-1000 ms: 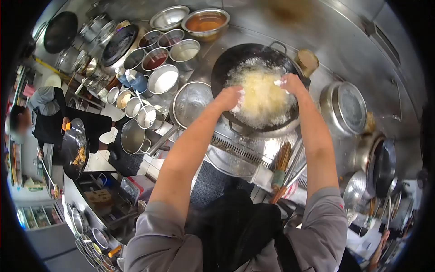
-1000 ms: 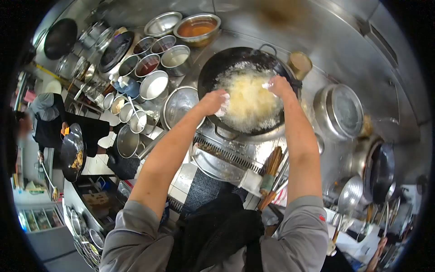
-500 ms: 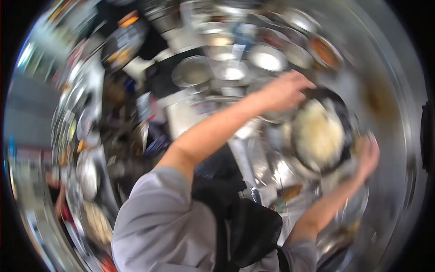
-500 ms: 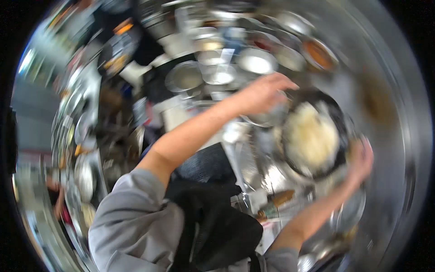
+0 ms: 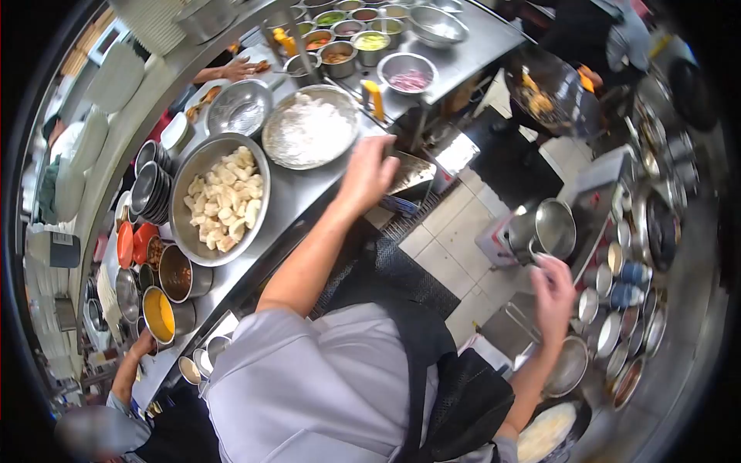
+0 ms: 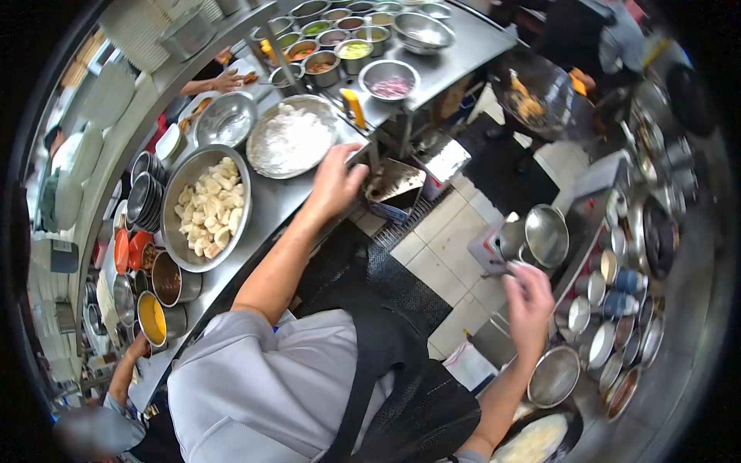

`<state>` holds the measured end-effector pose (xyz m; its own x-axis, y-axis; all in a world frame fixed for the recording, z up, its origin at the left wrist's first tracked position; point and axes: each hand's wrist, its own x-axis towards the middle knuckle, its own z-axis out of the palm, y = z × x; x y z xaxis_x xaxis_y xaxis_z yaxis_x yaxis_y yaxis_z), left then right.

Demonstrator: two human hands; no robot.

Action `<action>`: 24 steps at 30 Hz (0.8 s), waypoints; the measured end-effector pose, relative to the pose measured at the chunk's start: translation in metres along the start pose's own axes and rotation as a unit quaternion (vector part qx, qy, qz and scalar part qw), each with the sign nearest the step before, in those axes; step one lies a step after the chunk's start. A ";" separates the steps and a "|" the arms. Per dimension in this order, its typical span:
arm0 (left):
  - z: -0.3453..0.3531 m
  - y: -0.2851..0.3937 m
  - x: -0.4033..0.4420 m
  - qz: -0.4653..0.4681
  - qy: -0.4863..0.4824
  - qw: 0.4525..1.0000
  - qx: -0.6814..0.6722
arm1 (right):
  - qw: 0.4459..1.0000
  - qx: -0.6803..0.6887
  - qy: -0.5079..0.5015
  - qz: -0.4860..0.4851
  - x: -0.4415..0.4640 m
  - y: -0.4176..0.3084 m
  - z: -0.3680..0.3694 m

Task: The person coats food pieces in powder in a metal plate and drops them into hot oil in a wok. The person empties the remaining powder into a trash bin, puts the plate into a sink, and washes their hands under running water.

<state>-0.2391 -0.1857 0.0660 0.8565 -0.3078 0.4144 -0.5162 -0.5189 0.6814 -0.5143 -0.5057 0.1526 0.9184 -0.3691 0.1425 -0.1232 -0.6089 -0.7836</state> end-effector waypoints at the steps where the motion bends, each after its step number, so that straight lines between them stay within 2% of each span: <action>1: -0.016 -0.044 0.004 -0.032 0.045 0.998 0.023 | 0.998 0.005 -0.066 -0.019 0.035 -0.025 0.039; 3: -0.048 -0.124 0.011 -0.139 0.041 0.985 0.092 | 0.981 0.033 -0.175 -0.081 0.098 -0.056 0.119; 6: -0.079 -0.199 0.024 -0.301 -0.105 0.938 0.135 | 0.941 0.030 -0.270 -0.203 0.182 -0.105 0.229; 7: -0.078 -0.212 0.028 -0.290 -0.131 0.934 0.161 | 0.923 0.023 -0.283 -0.261 0.208 -0.109 0.267; 9: -0.066 -0.222 0.029 -0.268 -0.188 0.921 0.209 | 0.902 -0.073 -0.300 -0.303 0.245 -0.121 0.335; 10: -0.060 -0.215 0.027 -0.251 -0.176 0.921 0.241 | 0.884 -0.126 -0.317 -0.321 0.261 -0.122 0.368; 13: -0.055 -0.238 0.033 -0.256 -0.230 0.928 0.143 | 0.794 -0.295 -0.361 -0.391 0.296 -0.106 0.454; 14: -0.060 -0.233 0.035 -0.266 -0.217 0.929 0.139 | 0.752 -0.352 -0.374 -0.414 0.301 -0.100 0.473; 17: -0.078 -0.226 0.041 -0.291 -0.137 0.942 0.093 | 0.736 -0.351 -0.413 -0.406 0.311 -0.096 0.504; 18: -0.087 -0.220 0.045 -0.305 -0.123 0.941 0.081 | 0.747 -0.319 -0.458 -0.361 0.315 -0.105 0.500; 21: -0.095 -0.231 0.040 -0.311 -0.051 0.945 0.087 | 0.768 -0.255 -0.491 -0.324 0.338 -0.101 0.503; 22: -0.097 -0.235 0.040 -0.322 -0.036 0.940 0.107 | 0.805 -0.203 -0.459 -0.317 0.339 -0.102 0.496; 24: -0.099 -0.235 0.039 -0.320 -0.019 0.944 0.084 | 0.828 -0.139 -0.475 -0.264 0.352 -0.110 0.487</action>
<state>-0.0851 0.0039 -0.0184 0.9938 0.0839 -0.0730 0.1111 -0.7261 0.6786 0.0054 -0.2261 -0.0054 0.7369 0.6382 -0.2227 0.4297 -0.6966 -0.5746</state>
